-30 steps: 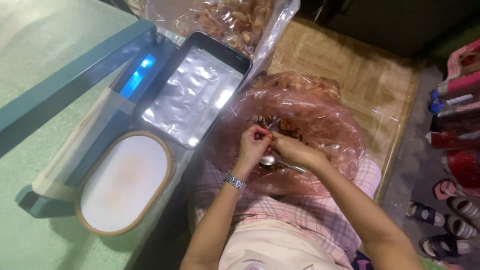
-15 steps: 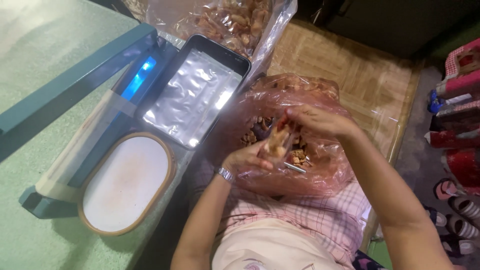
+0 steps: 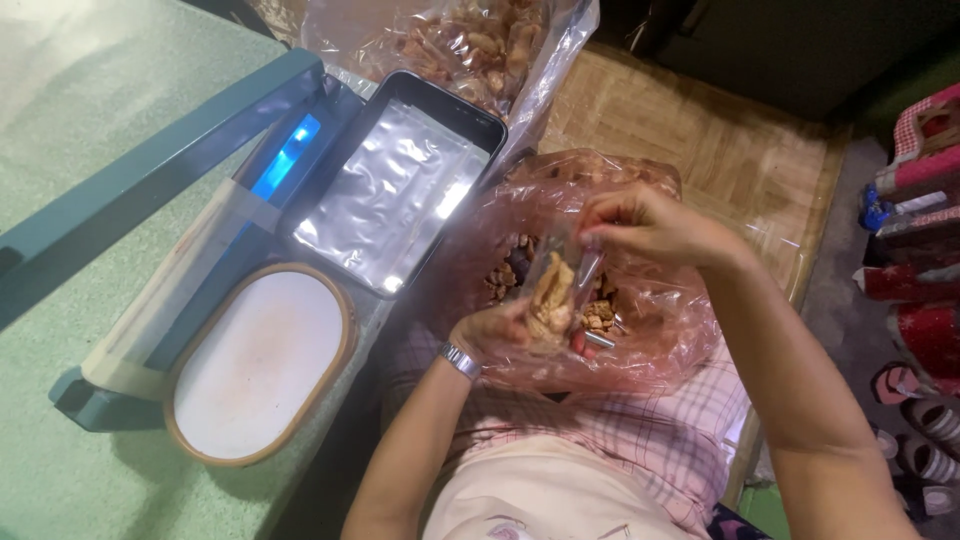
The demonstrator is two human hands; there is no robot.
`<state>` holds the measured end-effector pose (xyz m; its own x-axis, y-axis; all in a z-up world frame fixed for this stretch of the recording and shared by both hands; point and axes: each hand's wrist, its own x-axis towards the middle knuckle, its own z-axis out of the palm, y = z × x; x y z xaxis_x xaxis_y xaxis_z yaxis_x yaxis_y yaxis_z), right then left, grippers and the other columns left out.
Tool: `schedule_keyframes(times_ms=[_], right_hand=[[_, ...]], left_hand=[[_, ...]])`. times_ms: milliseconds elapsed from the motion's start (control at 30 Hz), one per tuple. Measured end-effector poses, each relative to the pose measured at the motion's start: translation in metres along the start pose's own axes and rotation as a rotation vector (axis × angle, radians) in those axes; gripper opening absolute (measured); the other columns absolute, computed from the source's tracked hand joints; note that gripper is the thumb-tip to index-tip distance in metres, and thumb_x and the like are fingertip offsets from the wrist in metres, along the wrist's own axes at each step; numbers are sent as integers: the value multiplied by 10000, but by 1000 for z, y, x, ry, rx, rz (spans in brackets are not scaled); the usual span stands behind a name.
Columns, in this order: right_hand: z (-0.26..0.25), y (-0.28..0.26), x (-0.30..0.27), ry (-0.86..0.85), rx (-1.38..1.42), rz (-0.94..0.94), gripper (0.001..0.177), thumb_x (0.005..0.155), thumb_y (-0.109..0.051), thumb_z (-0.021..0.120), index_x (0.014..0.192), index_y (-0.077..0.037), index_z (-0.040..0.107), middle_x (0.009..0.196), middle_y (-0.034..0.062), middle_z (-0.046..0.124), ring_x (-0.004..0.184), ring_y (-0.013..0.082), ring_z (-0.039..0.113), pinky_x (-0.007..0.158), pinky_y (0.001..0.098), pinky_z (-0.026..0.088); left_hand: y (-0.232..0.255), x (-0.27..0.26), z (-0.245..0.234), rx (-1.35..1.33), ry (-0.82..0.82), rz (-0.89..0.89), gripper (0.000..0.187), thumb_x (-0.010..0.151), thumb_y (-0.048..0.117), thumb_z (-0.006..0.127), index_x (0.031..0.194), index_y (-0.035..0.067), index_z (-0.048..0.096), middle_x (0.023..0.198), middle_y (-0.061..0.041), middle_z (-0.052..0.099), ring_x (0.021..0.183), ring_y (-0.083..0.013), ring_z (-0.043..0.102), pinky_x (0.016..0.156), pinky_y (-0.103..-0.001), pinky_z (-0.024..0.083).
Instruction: Packaging dried food items into small plastic bags using a scoop, scale, and heat sealer
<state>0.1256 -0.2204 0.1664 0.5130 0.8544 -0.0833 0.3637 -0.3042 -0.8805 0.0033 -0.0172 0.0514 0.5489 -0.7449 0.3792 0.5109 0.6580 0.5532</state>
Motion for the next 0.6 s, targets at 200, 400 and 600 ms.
schedule_keyframes(times_ms=[200,400,600], right_hand=[[-3,-26,-6,-214,53,-65,433,849,-426,631,1062,-55,696,1005,82,607,913,201,576,804,365,497],[-2,-38,-11,-57,-214,-19,191,859,-250,683,715,-128,711,742,14,612,658,153,618,580,308,487],[26,-41,-12,130,205,-155,1433,430,-216,907,1504,-45,-26,1528,244,210,1336,397,365,961,485,456]], left_hand=[[9,-7,22,-91,269,8,562,748,-28,743,1259,-19,509,1085,-274,623,1014,-399,653,728,-517,590],[-9,-16,6,405,404,5,743,585,-60,873,1247,25,545,1112,-125,662,1016,-216,636,832,-378,571],[5,-2,28,469,627,190,622,613,0,884,1168,43,607,1021,-80,700,953,-157,665,804,-304,583]])
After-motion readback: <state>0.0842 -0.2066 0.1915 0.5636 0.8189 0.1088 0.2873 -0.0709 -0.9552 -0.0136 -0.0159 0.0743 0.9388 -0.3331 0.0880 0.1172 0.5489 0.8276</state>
